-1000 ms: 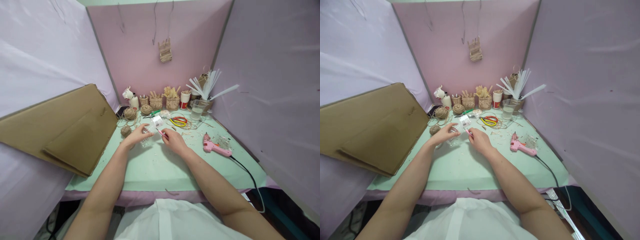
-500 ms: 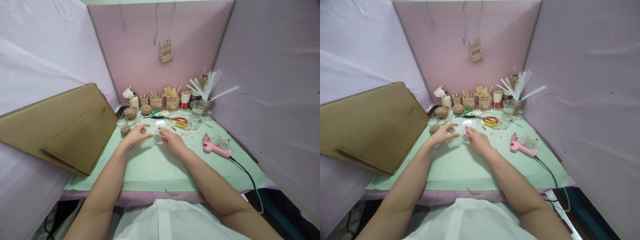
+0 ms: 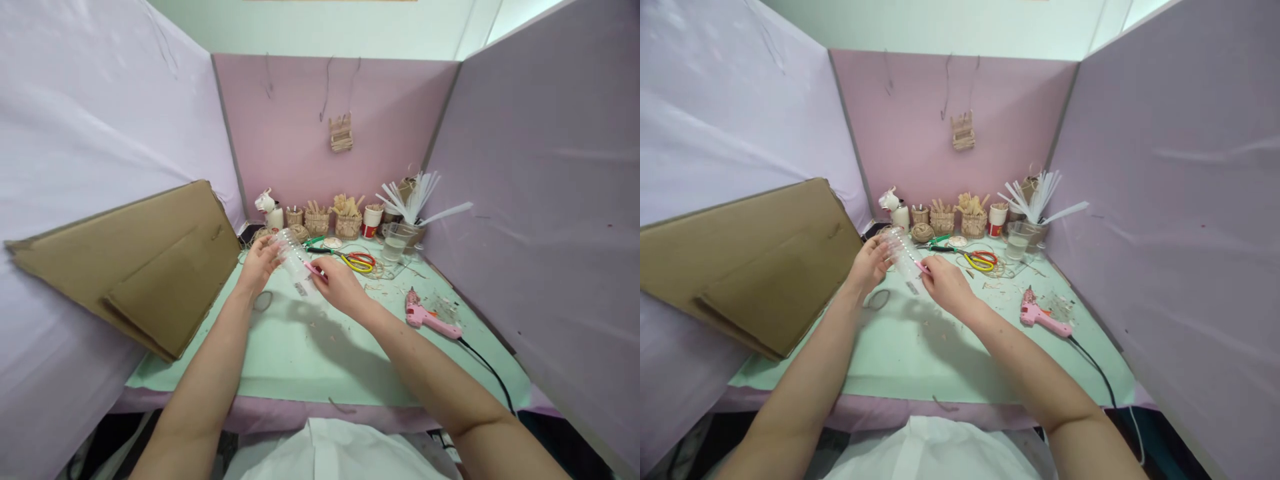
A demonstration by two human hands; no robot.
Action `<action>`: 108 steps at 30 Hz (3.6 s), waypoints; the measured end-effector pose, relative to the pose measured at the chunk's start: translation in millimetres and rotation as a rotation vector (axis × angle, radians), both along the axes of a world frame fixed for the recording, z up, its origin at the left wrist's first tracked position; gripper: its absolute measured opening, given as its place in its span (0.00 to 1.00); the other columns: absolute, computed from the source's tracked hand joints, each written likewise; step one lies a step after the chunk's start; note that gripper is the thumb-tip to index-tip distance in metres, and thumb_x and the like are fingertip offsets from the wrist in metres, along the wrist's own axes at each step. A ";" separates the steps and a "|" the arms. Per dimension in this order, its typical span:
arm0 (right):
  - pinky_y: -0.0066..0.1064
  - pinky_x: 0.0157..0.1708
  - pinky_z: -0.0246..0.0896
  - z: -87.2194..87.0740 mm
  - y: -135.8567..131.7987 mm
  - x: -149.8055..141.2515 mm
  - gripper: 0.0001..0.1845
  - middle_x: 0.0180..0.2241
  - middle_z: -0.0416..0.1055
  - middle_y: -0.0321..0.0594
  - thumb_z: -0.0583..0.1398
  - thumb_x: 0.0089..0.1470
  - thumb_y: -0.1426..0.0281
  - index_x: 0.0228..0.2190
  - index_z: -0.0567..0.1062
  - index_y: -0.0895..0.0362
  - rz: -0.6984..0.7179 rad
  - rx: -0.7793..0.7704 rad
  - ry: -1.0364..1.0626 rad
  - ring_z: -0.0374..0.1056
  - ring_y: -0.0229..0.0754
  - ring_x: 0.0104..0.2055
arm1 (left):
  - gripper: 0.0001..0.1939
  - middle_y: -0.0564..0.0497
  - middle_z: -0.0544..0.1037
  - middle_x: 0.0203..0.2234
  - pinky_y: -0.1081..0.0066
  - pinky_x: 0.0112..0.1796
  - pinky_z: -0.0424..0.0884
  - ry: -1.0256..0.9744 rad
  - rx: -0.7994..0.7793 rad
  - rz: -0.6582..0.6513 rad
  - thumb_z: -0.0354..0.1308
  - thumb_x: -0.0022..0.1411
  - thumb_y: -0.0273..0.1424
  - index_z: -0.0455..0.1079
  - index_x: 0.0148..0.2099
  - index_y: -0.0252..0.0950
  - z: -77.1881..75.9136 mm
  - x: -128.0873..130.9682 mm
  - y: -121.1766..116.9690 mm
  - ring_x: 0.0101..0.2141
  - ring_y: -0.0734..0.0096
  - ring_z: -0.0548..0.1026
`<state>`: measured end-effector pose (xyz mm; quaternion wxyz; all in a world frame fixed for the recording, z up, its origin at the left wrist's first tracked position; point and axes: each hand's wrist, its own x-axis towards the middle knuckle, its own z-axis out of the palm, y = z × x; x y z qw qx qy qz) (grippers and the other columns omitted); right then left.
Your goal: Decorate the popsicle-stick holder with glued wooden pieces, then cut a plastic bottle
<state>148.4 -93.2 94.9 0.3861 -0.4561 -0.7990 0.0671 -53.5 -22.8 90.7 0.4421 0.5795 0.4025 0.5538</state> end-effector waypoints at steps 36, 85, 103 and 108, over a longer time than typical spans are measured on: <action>0.27 0.32 0.50 -61.1 -3.1 6.7 0.10 0.33 0.76 0.43 0.53 0.58 0.72 0.38 0.74 0.58 -0.298 -0.478 -0.091 0.67 0.41 0.35 | 0.27 0.37 0.71 0.52 0.66 0.46 0.69 1.305 -0.033 -0.137 0.50 0.57 0.40 0.63 0.56 0.31 -19.2 15.2 -12.6 0.50 0.55 0.72; 0.31 0.33 0.51 -57.3 -0.6 4.0 0.11 0.37 0.75 0.47 0.49 0.63 0.70 0.41 0.70 0.58 -0.422 -0.405 -0.256 0.70 0.45 0.38 | 0.29 0.39 0.66 0.50 0.62 0.45 0.66 1.477 0.208 0.140 0.56 0.57 0.33 0.56 0.61 0.37 -25.4 52.7 -39.0 0.51 0.51 0.65; 0.30 0.35 0.57 -43.0 3.4 9.3 0.18 0.38 0.77 0.54 0.49 0.65 0.69 0.39 0.77 0.61 -0.390 -0.499 -0.452 0.73 0.47 0.39 | 0.35 0.40 0.70 0.51 0.61 0.43 0.66 1.517 0.163 0.054 0.54 0.61 0.41 0.49 0.67 0.40 -35.0 61.0 -35.1 0.48 0.51 0.71; 0.30 0.34 0.57 -34.1 8.4 11.5 0.15 0.36 0.78 0.55 0.52 0.62 0.71 0.36 0.78 0.63 -0.342 -0.572 -0.453 0.73 0.47 0.38 | 0.35 0.39 0.68 0.52 0.60 0.43 0.66 1.518 0.155 0.048 0.52 0.62 0.40 0.47 0.69 0.43 -37.9 61.6 -34.9 0.49 0.49 0.69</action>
